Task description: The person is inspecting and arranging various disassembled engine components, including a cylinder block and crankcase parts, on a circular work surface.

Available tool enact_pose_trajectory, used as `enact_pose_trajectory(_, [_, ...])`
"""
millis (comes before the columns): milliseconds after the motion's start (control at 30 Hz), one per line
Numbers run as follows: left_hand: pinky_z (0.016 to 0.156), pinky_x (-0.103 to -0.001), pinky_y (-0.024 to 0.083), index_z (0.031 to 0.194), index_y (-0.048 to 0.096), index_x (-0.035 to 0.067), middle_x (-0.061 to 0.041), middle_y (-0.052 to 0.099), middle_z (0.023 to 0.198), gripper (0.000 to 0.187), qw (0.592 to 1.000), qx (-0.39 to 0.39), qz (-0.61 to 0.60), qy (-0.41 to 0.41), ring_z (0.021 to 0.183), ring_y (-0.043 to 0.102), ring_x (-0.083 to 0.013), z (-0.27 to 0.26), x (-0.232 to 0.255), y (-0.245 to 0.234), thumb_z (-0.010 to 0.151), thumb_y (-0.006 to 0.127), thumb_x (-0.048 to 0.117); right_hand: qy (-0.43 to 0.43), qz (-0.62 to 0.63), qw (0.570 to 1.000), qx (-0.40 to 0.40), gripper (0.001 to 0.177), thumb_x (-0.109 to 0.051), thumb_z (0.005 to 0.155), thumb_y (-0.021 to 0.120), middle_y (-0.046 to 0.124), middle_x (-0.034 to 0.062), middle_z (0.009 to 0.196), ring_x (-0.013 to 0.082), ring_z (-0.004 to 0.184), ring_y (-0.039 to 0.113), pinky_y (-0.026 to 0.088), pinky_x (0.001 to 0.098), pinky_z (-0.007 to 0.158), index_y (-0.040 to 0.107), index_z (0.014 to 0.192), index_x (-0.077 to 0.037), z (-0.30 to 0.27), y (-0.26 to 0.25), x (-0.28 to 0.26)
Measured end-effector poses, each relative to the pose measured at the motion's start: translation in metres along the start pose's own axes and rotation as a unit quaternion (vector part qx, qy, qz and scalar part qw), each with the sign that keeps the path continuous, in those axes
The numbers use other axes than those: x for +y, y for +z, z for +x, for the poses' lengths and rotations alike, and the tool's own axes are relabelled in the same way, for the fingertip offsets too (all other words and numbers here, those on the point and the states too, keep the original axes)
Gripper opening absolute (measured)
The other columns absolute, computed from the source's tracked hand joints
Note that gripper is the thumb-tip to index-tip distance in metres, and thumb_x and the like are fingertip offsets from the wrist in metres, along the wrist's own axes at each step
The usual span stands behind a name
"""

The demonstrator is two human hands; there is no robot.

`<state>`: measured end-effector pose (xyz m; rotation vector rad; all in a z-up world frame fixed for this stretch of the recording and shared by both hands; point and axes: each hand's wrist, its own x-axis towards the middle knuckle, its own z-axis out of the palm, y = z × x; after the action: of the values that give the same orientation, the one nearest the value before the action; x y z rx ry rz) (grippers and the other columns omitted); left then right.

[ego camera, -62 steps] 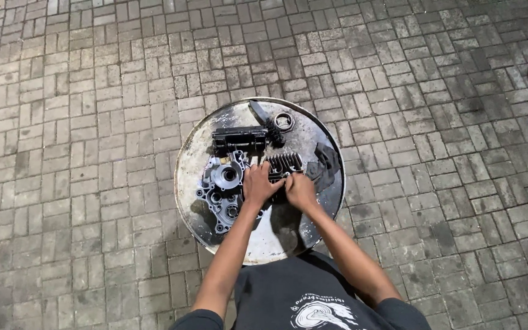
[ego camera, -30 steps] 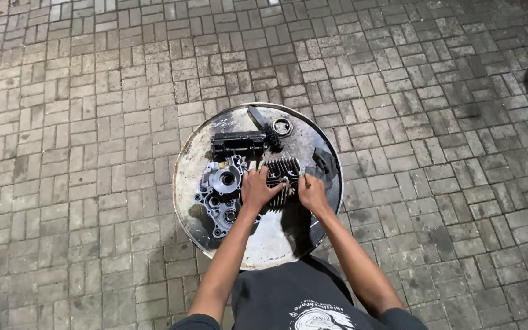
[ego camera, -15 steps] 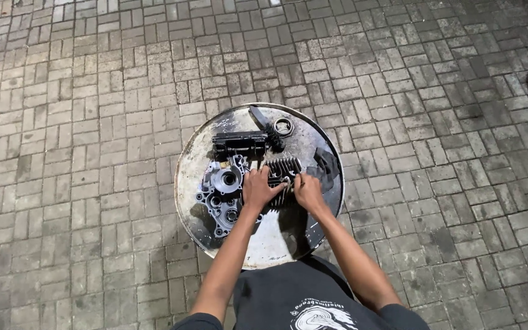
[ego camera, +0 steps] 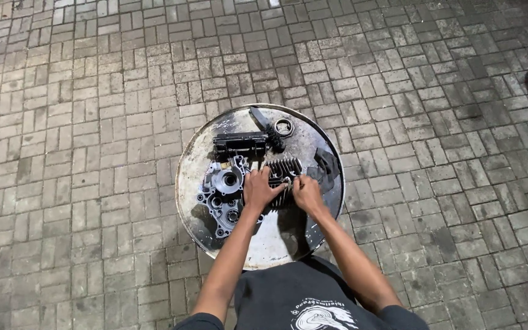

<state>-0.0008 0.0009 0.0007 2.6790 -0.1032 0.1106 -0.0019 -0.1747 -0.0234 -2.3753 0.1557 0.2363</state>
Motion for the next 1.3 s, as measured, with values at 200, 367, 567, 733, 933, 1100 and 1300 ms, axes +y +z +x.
enact_pose_trajectory(200, [0.085,-0.043,0.043,0.093,0.055,0.015,-0.010,0.072,0.087,0.064,1.000,-0.001,-0.004,-0.001,0.088,0.063,-0.0313,-0.001,-0.001,0.002,0.069,0.070,0.073,-0.039,0.011,0.999,-0.008,0.038,-0.032,0.103,0.047,0.069,0.0284,0.085,0.0525,0.089,0.069,0.056,0.0608,0.074,0.064,0.084,-0.003,-0.022,-0.030,-0.015])
enact_pose_trajectory(367, [0.086,-0.043,0.042,0.092,0.054,0.015,-0.010,0.071,0.087,0.064,1.000,-0.003,-0.007,-0.004,0.089,0.063,-0.0312,0.000,0.002,-0.004,0.070,0.070,0.072,0.016,0.006,1.000,-0.024,0.040,-0.040,0.100,0.052,0.072,0.0253,0.087,0.0495,0.093,0.070,0.052,0.0606,0.077,0.065,0.088,-0.004,-0.028,-0.057,-0.010])
enact_pose_trajectory(567, [0.086,-0.043,0.041,0.091,0.054,0.015,-0.011,0.070,0.084,0.063,1.000,0.009,-0.014,-0.001,0.087,0.063,-0.0312,-0.001,0.003,-0.003,0.068,0.073,0.071,0.014,0.033,0.999,-0.031,0.028,-0.036,0.092,0.066,0.076,0.0171,0.081,0.0446,0.092,0.072,0.056,0.0544,0.076,0.078,0.087,-0.011,-0.012,-0.054,-0.003])
enact_pose_trajectory(733, [0.085,-0.043,0.041,0.091,0.055,0.014,-0.010,0.070,0.083,0.064,1.000,0.005,-0.013,-0.006,0.087,0.063,-0.0309,0.001,0.001,0.001,0.067,0.074,0.070,-0.037,0.014,0.999,-0.006,0.024,-0.025,0.092,0.067,0.074,0.0214,0.076,0.0463,0.085,0.073,0.055,0.0544,0.070,0.079,0.085,-0.006,0.000,-0.030,-0.006])
enact_pose_trajectory(933, [0.085,-0.043,0.043,0.092,0.052,0.015,-0.012,0.070,0.084,0.066,1.000,-0.020,0.018,-0.004,0.086,0.063,-0.0312,0.002,0.008,-0.003,0.069,0.070,0.074,-0.090,0.027,0.994,-0.055,0.023,-0.019,0.093,0.064,0.072,0.0240,0.074,0.0491,0.080,0.072,0.054,0.0528,0.067,0.075,0.084,-0.001,-0.015,-0.041,0.004])
enact_pose_trajectory(1100, [0.086,-0.043,0.043,0.093,0.053,0.014,-0.014,0.070,0.085,0.065,0.999,-0.030,0.024,-0.001,0.087,0.063,-0.0320,-0.001,0.013,-0.013,0.073,0.067,0.074,-0.087,0.016,0.996,0.004,0.026,-0.023,0.097,0.066,0.073,0.0276,0.078,0.0509,0.084,0.071,0.051,0.0605,0.067,0.075,0.087,0.000,-0.012,-0.021,0.001])
enact_pose_trajectory(1300, [0.086,-0.042,0.041,0.095,0.051,0.015,-0.012,0.070,0.084,0.067,0.999,-0.021,0.035,-0.001,0.087,0.061,-0.0299,0.001,-0.004,0.017,0.071,0.067,0.076,-0.131,0.006,0.991,-0.024,0.025,-0.025,0.097,0.064,0.071,0.0249,0.076,0.0504,0.082,0.070,0.050,0.0598,0.066,0.070,0.083,-0.005,-0.016,-0.016,0.030])
